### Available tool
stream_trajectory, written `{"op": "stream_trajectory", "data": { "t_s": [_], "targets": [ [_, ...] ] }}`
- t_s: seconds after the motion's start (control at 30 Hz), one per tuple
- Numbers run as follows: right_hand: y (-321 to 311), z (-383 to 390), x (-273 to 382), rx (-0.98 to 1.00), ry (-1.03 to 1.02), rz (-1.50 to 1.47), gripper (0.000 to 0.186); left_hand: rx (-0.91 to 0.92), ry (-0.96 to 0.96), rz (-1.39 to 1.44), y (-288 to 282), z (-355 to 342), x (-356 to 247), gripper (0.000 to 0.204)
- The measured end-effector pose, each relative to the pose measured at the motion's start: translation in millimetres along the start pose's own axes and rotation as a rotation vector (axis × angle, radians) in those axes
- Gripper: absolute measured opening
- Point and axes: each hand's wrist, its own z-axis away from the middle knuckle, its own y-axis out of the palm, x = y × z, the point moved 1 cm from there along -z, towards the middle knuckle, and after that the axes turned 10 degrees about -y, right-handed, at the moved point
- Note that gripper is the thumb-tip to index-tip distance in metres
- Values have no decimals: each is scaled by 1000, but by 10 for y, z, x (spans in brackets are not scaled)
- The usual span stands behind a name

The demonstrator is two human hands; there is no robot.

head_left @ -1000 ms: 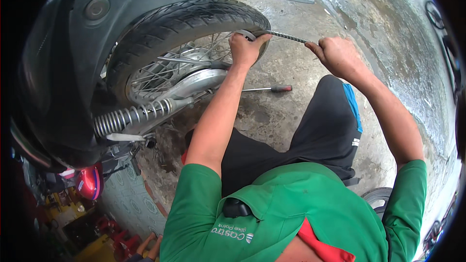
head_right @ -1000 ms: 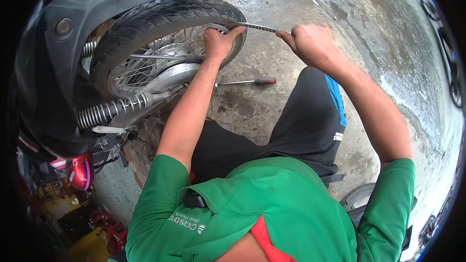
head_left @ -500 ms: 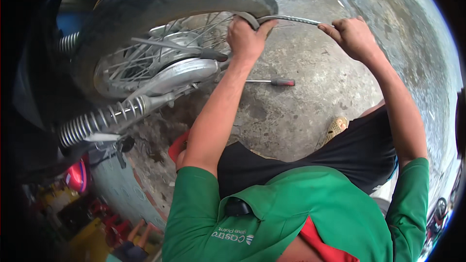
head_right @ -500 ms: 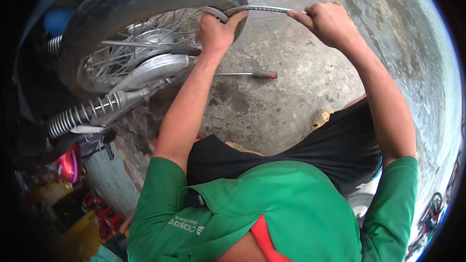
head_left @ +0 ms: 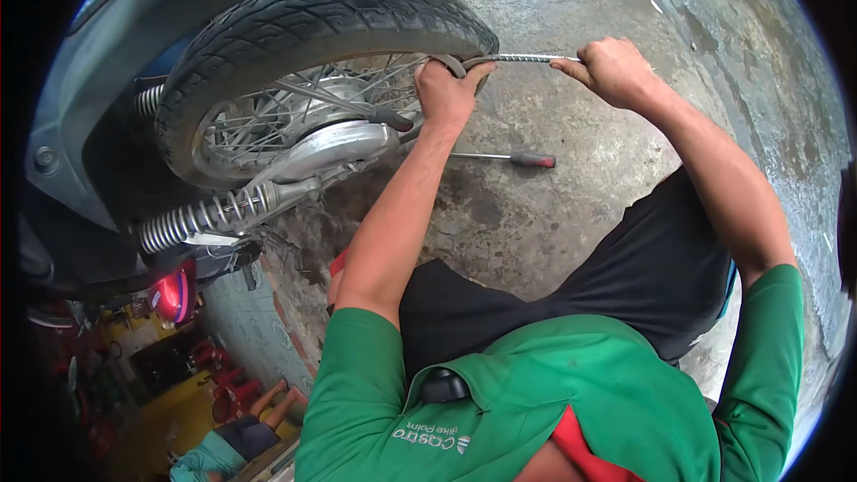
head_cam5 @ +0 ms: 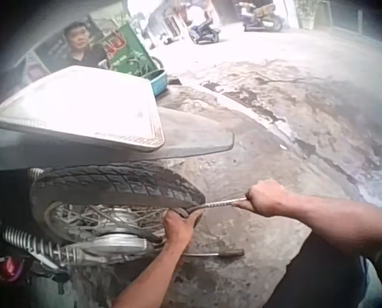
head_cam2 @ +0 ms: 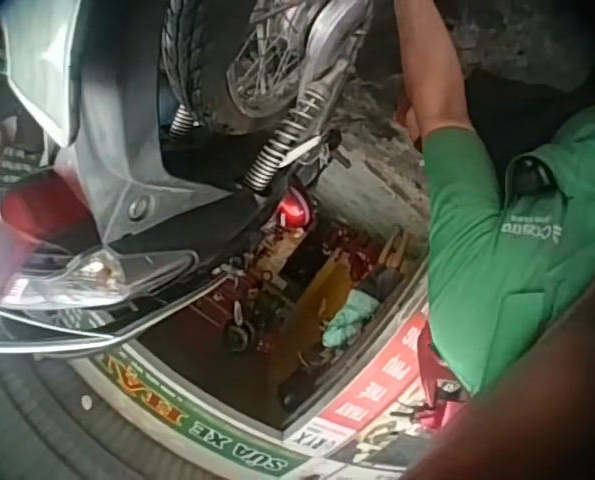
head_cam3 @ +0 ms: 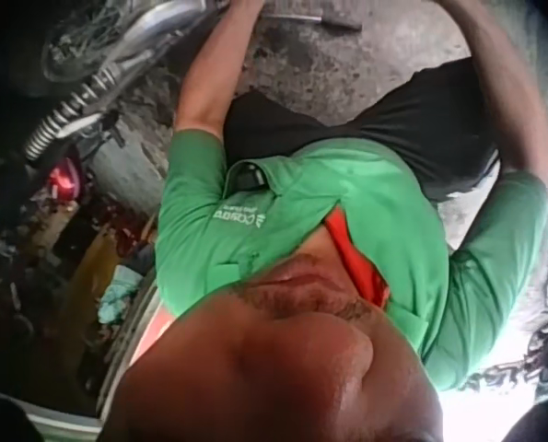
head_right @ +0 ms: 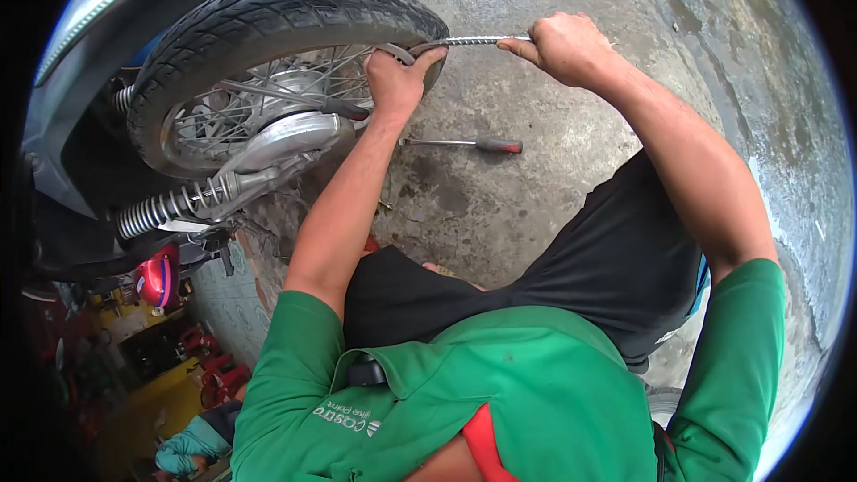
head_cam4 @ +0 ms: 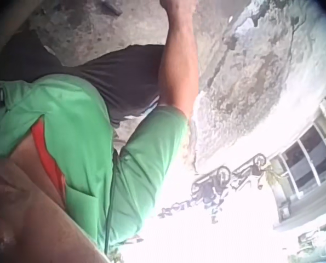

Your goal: Repair or replace the inner tube of a motorcycle tire.

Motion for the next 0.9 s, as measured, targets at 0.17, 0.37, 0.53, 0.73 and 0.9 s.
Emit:
{"op": "stream_trajectory", "data": {
  "t_s": [0.17, 0.37, 0.53, 0.73, 0.9],
  "targets": [
    [188, 229, 439, 237, 267, -532, 76, 21, -41, -50, -149, -21, -111, 47],
    [268, 297, 620, 148, 267, -619, 72, 153, -147, -59, -258, -16, -62, 50],
    [78, 89, 145, 66, 40, -262, 67, 213, -37, 40, -239, -5, -59, 50],
    [194, -154, -96, -169, -196, -46, 65, 13, 15, -22, -47, -11, -45, 47],
    [212, -326, -224, -94, -207, -11, 69, -131, 43, -88, 34, 12, -113, 39]
  ]
}}
